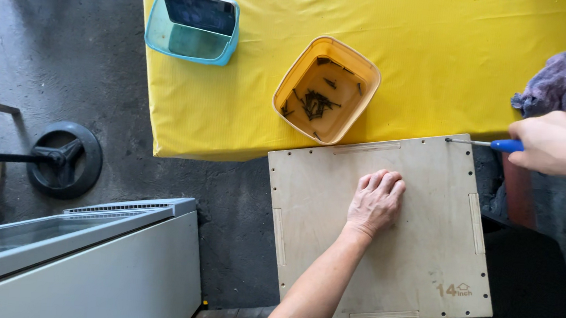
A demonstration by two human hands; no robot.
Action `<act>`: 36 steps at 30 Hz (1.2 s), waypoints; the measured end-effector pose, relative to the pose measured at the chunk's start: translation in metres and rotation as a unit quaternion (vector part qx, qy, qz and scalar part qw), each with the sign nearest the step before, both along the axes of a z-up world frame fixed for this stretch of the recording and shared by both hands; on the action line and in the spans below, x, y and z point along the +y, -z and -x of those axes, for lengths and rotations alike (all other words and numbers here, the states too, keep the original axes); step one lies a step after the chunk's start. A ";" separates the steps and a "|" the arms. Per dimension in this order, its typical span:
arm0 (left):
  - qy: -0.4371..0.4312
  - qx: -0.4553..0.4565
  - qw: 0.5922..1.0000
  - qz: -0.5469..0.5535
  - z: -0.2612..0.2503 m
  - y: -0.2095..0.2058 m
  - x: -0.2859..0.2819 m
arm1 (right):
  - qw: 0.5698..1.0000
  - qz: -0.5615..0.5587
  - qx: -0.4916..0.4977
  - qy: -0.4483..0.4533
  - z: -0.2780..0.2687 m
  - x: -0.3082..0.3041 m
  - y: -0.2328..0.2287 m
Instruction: The person uses a screwdriver to fasten screws into a flat wooden panel placed on a yellow-covered table. The person repeatedly picks screws from a container and drives them into pre-drilled holes along the panel's edges.
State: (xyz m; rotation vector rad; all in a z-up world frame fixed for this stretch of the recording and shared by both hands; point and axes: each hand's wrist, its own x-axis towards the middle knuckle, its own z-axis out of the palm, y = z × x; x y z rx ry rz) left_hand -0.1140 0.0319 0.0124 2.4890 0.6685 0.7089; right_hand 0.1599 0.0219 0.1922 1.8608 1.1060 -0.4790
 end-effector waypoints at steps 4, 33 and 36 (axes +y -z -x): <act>-0.001 0.019 1.000 -0.006 -0.001 -0.001 -0.002 | 1.000 0.006 0.006 0.010 -0.006 0.006 0.000; -0.009 0.031 0.999 -0.018 -0.007 0.010 -0.007 | 0.936 -0.145 0.050 -0.318 -0.070 -0.029 0.036; -0.013 0.029 0.999 -0.018 -0.006 0.009 -0.007 | 0.934 -0.016 -0.007 -0.357 -0.058 -0.040 0.031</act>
